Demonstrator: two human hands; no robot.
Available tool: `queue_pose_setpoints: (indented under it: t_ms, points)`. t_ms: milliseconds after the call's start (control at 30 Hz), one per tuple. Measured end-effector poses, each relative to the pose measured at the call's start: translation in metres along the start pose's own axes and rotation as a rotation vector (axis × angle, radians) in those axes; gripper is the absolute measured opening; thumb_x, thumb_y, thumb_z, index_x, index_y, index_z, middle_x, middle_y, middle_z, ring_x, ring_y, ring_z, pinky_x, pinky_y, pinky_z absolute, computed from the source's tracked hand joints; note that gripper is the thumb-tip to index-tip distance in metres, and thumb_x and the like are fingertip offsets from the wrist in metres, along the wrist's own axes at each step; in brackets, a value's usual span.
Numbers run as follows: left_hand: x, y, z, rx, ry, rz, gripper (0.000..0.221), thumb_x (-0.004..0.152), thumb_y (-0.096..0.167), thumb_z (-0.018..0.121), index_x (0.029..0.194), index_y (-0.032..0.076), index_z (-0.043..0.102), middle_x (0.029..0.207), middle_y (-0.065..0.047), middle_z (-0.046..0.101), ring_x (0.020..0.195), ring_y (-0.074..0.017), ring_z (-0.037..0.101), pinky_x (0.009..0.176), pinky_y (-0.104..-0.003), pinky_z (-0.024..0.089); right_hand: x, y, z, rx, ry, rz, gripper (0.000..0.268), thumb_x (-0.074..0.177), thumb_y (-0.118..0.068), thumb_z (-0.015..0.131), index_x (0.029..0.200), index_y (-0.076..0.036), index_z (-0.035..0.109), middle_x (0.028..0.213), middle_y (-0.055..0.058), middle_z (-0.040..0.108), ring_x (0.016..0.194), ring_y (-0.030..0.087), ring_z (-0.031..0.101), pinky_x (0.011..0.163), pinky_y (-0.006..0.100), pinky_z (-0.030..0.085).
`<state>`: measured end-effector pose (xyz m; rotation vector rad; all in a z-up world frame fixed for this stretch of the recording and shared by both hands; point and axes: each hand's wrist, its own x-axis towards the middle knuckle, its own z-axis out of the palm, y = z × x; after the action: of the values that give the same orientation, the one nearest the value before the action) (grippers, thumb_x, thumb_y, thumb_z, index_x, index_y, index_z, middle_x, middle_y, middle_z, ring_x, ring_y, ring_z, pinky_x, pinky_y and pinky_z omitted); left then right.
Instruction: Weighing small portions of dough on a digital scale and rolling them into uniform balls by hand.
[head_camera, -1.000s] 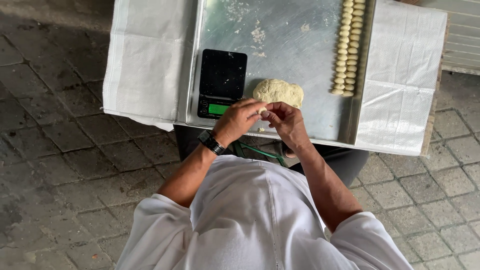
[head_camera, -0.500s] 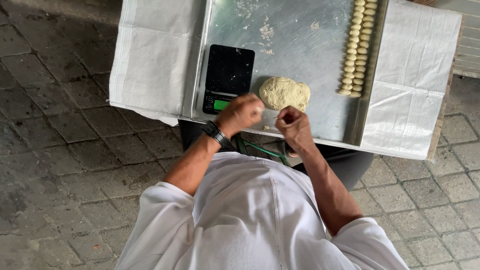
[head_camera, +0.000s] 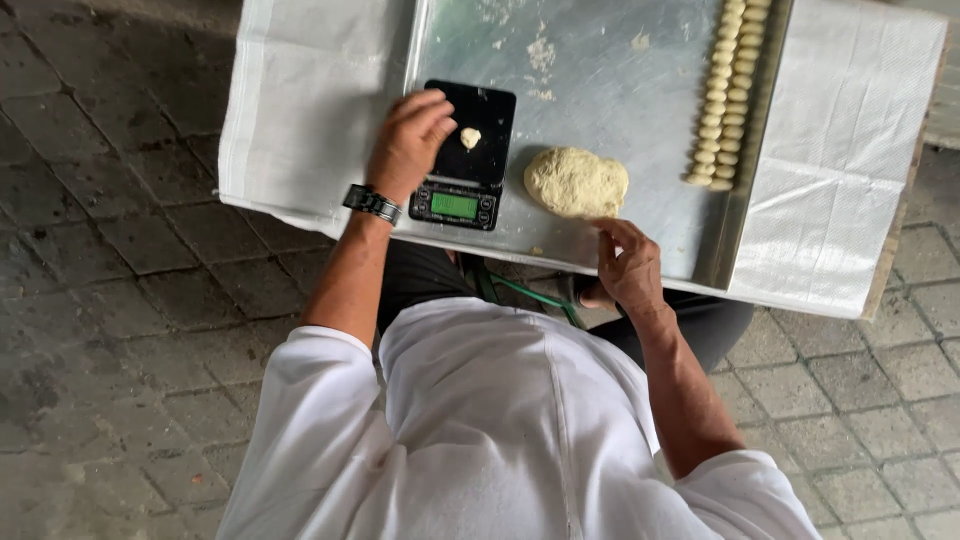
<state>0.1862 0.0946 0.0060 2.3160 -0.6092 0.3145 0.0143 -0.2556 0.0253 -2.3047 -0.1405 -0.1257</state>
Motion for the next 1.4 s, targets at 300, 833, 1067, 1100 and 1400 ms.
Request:
queue_pose_setpoints:
  t_ms: [300,833,1067,1100,1400]
  points:
    - [-0.117,-0.097,-0.011,-0.493,0.640,-0.623,0.018,0.106,0.006,0.054,0.117,0.004,0.068,0.105,-0.015,0.070,0.097,-0.0208,0.069,0.088,-0.026,0.060,-0.013,0.035,0.010,0.211,0.261,0.190,0.025,0.104,-0.013,0.048,0.106,-0.010,0.073,0.065,0.009,0.065,0.056,0.020,0.063,0.061,0.034,0.055]
    - [-0.103,-0.077,-0.025,-0.693,0.758,-0.753,0.023,0.106,0.021,0.059,0.120,0.004,0.065,0.100,-0.011,0.071,0.090,-0.0130,0.073,0.085,-0.023,0.065,-0.023,0.048,0.016,0.252,0.352,0.152,0.018,0.105,-0.019,0.071,0.103,-0.005,0.059,0.058,0.012,0.059,0.053,0.020,0.057,0.057,0.035,0.048]
    - [-0.104,-0.078,-0.023,-0.672,0.748,-0.751,0.023,0.105,0.020,0.059,0.120,0.004,0.066,0.100,-0.011,0.072,0.089,-0.0129,0.074,0.085,-0.023,0.065,-0.019,0.040,0.017,0.267,0.342,0.139,0.024,0.101,-0.017,0.081,0.091,-0.003,0.064,0.056,0.012,0.062,0.050,0.021,0.059,0.053,0.033,0.048]
    - [-0.103,-0.080,-0.023,-0.667,0.745,-0.747,0.023,0.105,0.020,0.060,0.120,0.004,0.066,0.101,-0.011,0.072,0.089,-0.0130,0.074,0.085,-0.023,0.065,-0.018,0.041,0.018,0.271,0.339,0.142,0.023,0.099,-0.016,0.082,0.090,-0.003,0.065,0.056,0.012,0.062,0.050,0.020,0.060,0.053,0.033,0.048]
    - [-0.092,-0.084,-0.015,-0.375,0.529,-0.602,0.022,0.103,0.011,0.060,0.121,0.001,0.069,0.104,-0.020,0.072,0.099,-0.0225,0.070,0.089,-0.038,0.060,-0.023,0.044,0.017,0.193,0.350,0.168,0.035,0.113,-0.026,0.060,0.083,-0.011,0.072,0.053,0.008,0.061,0.051,0.022,0.062,0.058,0.036,0.052]
